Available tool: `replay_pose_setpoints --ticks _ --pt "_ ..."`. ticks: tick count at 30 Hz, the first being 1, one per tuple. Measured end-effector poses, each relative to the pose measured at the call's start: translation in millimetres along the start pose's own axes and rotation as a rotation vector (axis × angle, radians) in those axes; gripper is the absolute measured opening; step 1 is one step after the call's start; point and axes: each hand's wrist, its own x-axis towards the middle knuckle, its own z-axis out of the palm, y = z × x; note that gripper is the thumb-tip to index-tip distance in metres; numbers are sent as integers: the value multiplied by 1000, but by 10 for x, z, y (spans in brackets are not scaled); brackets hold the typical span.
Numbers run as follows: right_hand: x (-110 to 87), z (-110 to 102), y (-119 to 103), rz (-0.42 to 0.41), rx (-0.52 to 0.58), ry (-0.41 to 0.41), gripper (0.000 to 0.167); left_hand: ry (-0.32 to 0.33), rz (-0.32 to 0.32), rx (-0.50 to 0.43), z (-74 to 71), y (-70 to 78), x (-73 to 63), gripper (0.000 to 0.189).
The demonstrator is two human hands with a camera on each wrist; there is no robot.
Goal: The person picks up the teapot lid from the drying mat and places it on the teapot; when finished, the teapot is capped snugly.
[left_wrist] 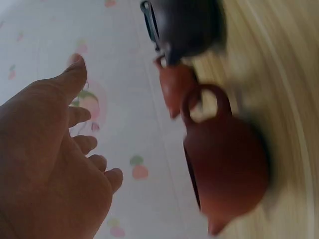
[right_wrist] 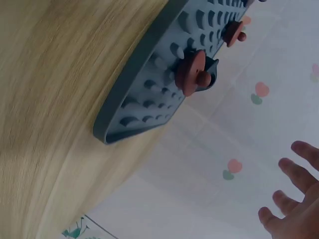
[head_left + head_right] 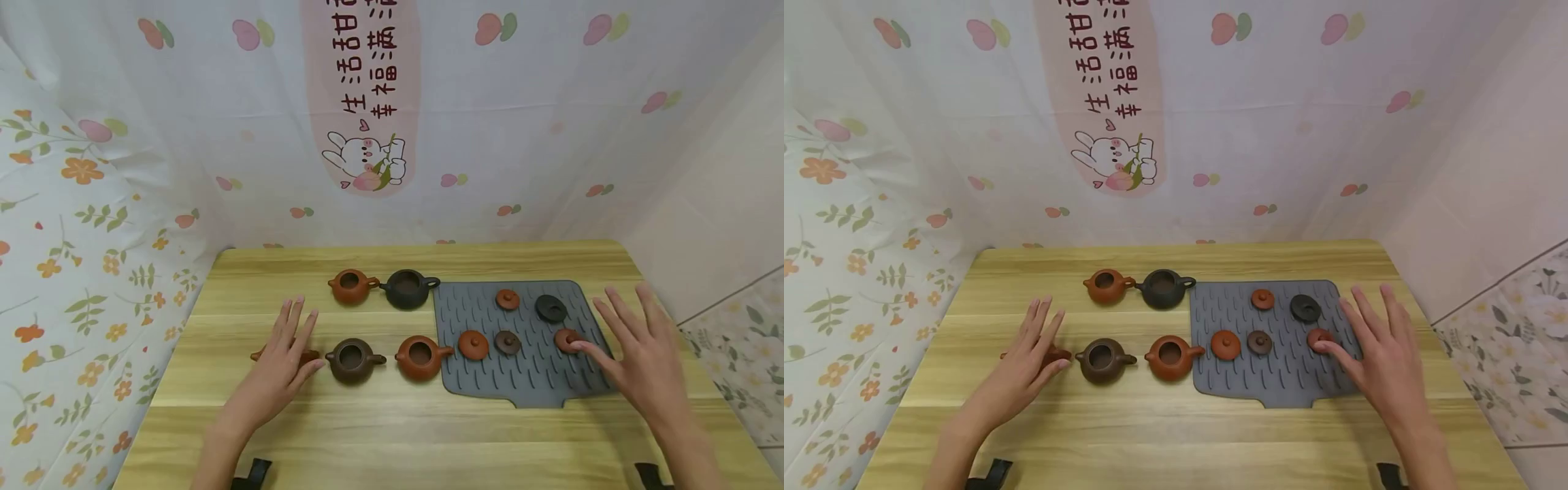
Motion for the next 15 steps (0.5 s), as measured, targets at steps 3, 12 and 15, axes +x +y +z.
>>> replay_pose_setpoints --ticks 3,12,15 --pt "-3 31 -3 8 0 12 93 -24 1 -59 89 106 54 85" --pt "53 66 -87 68 74 -43 101 -83 -14 -320 456 440 283 79" --pt "59 72 -103 76 86 -70 101 -123 -28 -364 568 537 362 79"
